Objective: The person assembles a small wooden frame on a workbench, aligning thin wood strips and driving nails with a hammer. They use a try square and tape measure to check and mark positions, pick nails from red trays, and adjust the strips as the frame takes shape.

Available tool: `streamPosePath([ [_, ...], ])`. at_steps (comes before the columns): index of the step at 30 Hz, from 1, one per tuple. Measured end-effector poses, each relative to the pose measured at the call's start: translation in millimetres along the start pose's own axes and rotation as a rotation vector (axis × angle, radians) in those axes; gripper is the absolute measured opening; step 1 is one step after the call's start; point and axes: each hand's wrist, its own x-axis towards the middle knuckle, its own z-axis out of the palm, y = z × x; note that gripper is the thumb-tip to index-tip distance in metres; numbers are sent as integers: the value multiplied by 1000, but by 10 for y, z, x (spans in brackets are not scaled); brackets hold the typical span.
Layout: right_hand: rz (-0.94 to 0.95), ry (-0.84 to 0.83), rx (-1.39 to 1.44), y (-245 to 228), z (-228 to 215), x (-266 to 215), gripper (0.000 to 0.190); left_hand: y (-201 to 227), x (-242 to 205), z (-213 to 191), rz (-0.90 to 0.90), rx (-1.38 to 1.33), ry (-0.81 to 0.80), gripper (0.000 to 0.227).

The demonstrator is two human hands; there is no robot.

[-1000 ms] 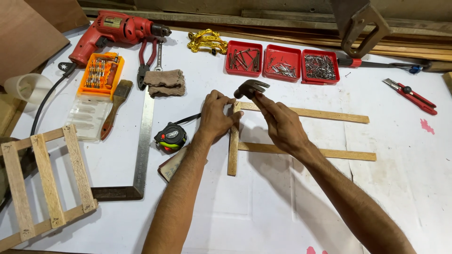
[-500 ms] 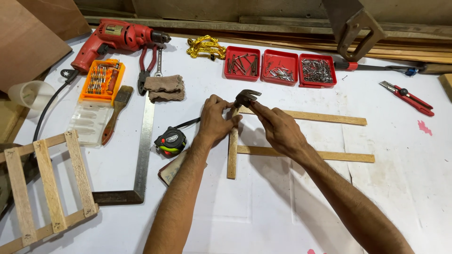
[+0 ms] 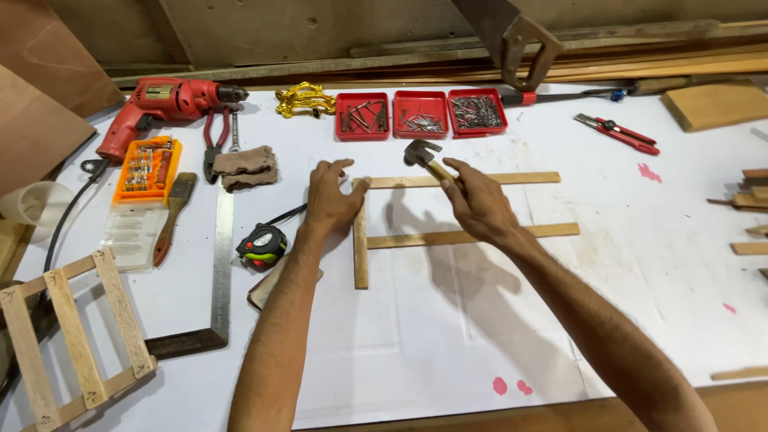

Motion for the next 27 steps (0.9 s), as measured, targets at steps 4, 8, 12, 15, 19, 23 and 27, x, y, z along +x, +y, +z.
streamPosePath([
  [4, -7, 109, -110, 256, -445, -229, 41, 441, 107, 249, 180, 8, 102, 44],
  [8, 104, 164, -210, 441, -917, -544, 36, 1351, 92, 511, 357, -207, -129, 58],
  [12, 178, 227, -238, 710, -1393, -942, 35, 2197, 4, 926, 528, -274, -328, 80],
  [15, 256, 256, -248, 1113, -1677, -1295, 34, 2627, -112, 1399, 613, -266, -406, 80],
  [19, 347, 328, -250, 1726, -1827, -1661, 34, 2923, -220, 2207, 841, -200, -320, 83],
  [23, 409, 374, -240, 2187, -1920, -1875, 38, 3230, -317, 2694, 667, -149, -544, 84],
  [27, 401, 340, -226, 2502, -1961, -1965, 37, 3319, -374, 3016, 681, -14, -527, 83],
])
